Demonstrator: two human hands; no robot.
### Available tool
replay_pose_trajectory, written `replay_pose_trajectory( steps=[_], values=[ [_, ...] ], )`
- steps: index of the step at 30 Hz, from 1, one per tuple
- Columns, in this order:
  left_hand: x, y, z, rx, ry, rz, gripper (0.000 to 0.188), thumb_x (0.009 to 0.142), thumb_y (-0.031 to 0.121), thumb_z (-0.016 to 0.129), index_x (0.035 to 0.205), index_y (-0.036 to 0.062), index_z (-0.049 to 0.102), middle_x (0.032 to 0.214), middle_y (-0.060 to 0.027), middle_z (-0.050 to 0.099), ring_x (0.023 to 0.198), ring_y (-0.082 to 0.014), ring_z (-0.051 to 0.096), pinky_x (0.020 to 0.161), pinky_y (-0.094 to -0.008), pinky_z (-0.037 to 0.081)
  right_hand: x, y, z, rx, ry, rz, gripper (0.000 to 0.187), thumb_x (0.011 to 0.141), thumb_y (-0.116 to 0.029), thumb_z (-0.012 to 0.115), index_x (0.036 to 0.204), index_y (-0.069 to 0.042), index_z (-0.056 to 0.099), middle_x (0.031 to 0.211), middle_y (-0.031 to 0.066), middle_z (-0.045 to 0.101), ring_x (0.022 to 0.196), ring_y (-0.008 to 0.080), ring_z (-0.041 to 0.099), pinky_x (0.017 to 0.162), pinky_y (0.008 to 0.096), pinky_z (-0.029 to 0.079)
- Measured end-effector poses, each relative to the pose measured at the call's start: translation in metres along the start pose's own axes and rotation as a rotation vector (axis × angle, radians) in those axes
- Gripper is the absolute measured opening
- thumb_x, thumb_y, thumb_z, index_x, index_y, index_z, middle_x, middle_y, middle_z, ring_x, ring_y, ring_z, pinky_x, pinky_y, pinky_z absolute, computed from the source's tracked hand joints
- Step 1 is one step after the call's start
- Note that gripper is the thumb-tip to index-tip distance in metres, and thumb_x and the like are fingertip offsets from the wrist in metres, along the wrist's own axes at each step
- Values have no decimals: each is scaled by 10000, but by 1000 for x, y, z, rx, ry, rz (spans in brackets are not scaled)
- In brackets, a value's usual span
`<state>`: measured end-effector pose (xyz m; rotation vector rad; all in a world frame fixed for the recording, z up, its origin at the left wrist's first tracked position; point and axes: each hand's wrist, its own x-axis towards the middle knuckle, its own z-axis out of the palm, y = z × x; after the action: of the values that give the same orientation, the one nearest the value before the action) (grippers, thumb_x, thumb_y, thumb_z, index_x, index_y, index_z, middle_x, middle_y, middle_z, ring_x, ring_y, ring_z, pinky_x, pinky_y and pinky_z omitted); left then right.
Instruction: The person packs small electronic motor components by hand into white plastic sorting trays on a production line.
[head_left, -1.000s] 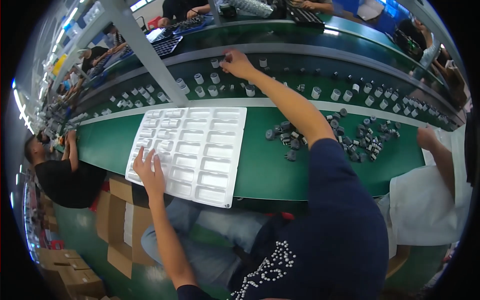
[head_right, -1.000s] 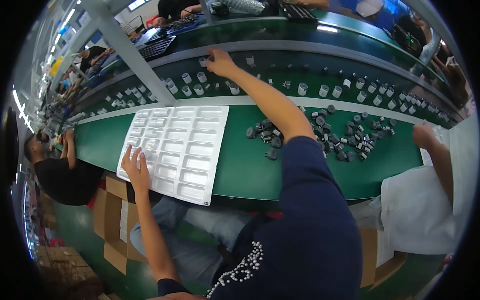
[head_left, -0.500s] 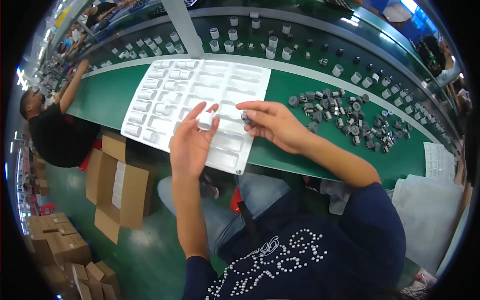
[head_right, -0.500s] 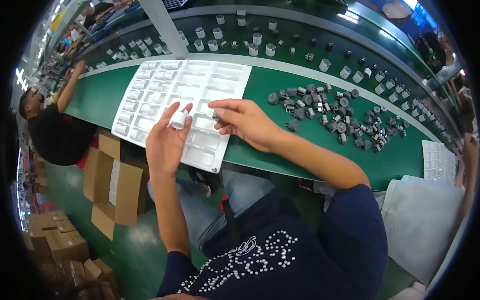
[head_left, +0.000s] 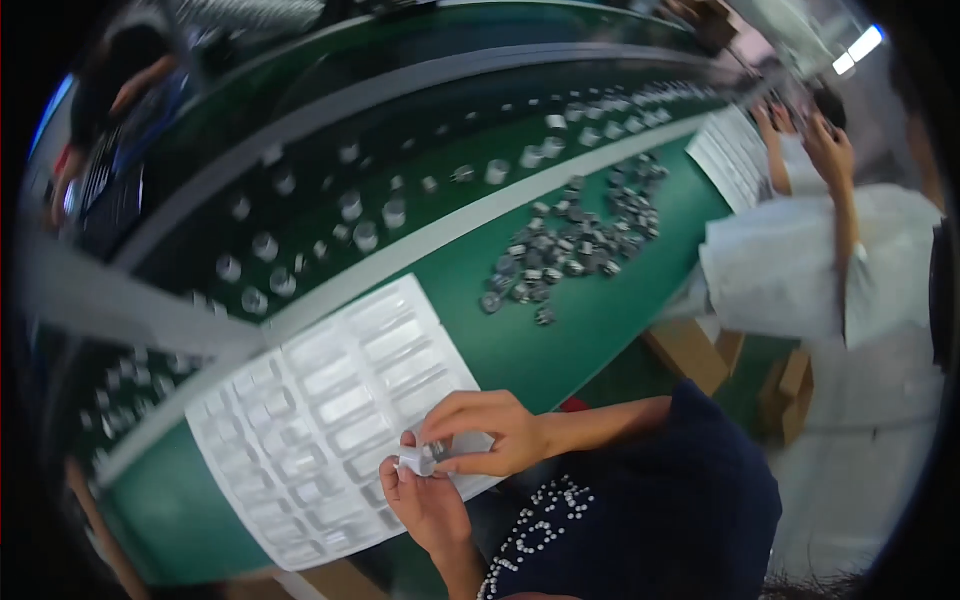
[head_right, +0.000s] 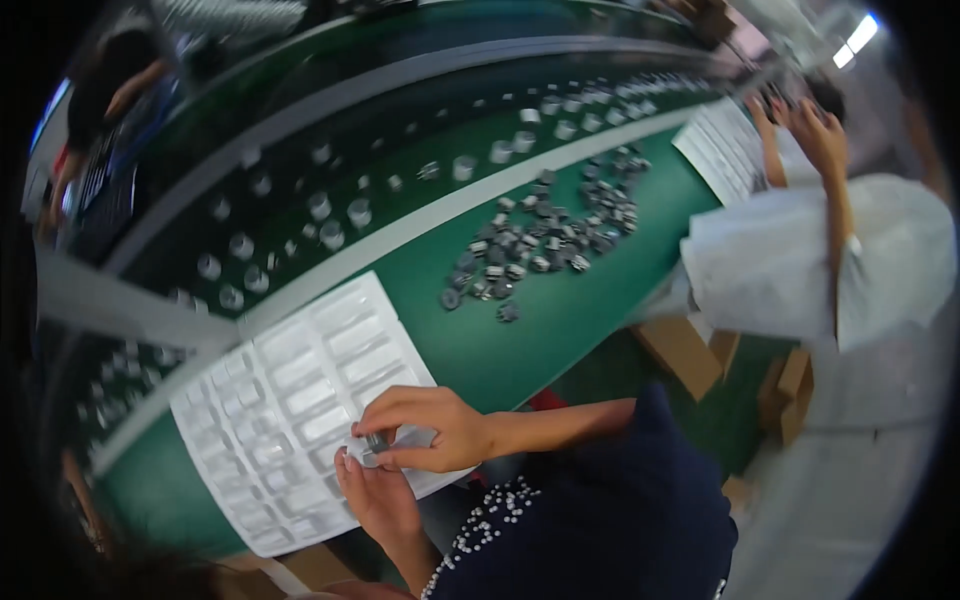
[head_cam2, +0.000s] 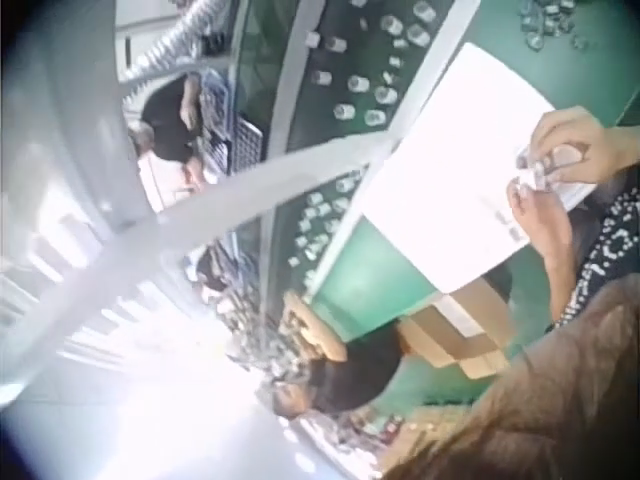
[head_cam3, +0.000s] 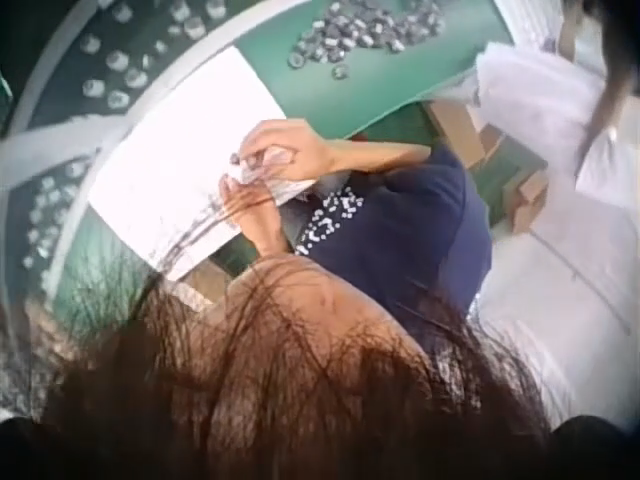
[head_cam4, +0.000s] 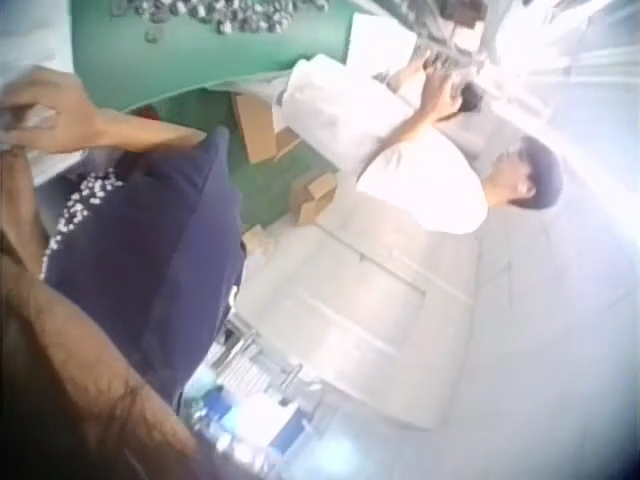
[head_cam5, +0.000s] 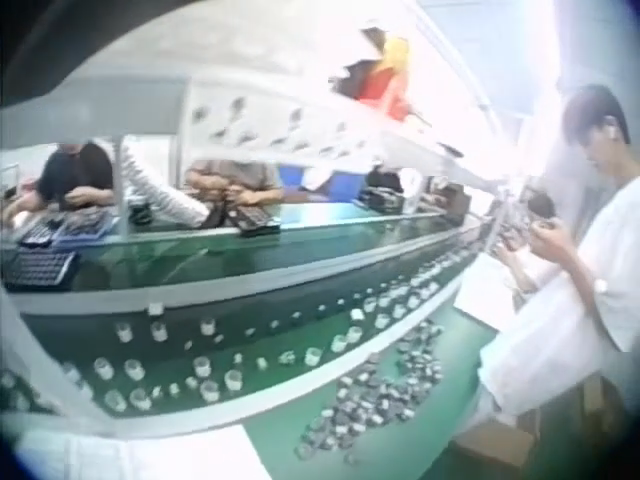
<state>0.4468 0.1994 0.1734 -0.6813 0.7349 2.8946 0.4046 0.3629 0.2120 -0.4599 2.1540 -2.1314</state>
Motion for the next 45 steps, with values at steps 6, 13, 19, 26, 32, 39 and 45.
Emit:
replay_pose_trajectory(
  steps=[6,13,19,26,32,39,45],
  values=[
    [-23,65,57,256,-149,-221,351,1007,141,561,1317,-1,480,1231,-158,589,1140,-226,586,966,-376,512,-1,-94,20,-104,289,-207,335,846,-40,741,1171,0,675,1151,131,655,981,214,657,799,316,555],
    [-75,136,120,380,-99,-302,384,1031,155,521,1359,-40,478,1245,-156,613,1166,-238,595,1008,-383,503,-1,-184,52,-582,173,-322,293,833,-100,746,1089,27,684,1082,140,689,1003,335,662,885,410,549],
    [-85,162,147,294,-209,-349,359,946,-55,566,1304,-15,566,1291,-194,590,1222,-262,567,998,-372,502,-10,-226,69,-349,404,159,335,754,-46,817,1071,-3,716,1054,144,732,936,251,722,825,322,563],
    [-86,170,161,383,-269,-335,346,945,-54,569,1287,1,569,1258,-151,602,1238,-262,568,992,-373,507,-1,-232,67,-435,374,-101,389,741,3,797,1114,18,690,1089,142,732,982,264,717,845,319,564],
    [-59,158,183,381,-288,-260,382,957,-37,550,1335,8,532,1209,-140,611,1155,-254,604,974,-386,520,18,-216,40,13,445,110,336,800,39,759,1126,22,677,1148,150,708,1065,224,687,891,321,552],
    [-15,163,187,458,-370,-412,413,925,-12,620,1330,-2,541,1134,-100,657,1055,-171,613,899,-312,508,70,-191,-15,406,206,110,346,747,104,777,1076,34,694,1155,170,689,1053,224,675,893,325,546],
    [10,165,189,595,-171,-571,272,935,31,650,1204,-4,628,1032,-68,671,823,-106,595,716,-227,479,99,-162,-37,36,-50,51,314,721,-17,824,1026,-27,748,1030,90,726,955,217,698,813,313,556]
  ],
)
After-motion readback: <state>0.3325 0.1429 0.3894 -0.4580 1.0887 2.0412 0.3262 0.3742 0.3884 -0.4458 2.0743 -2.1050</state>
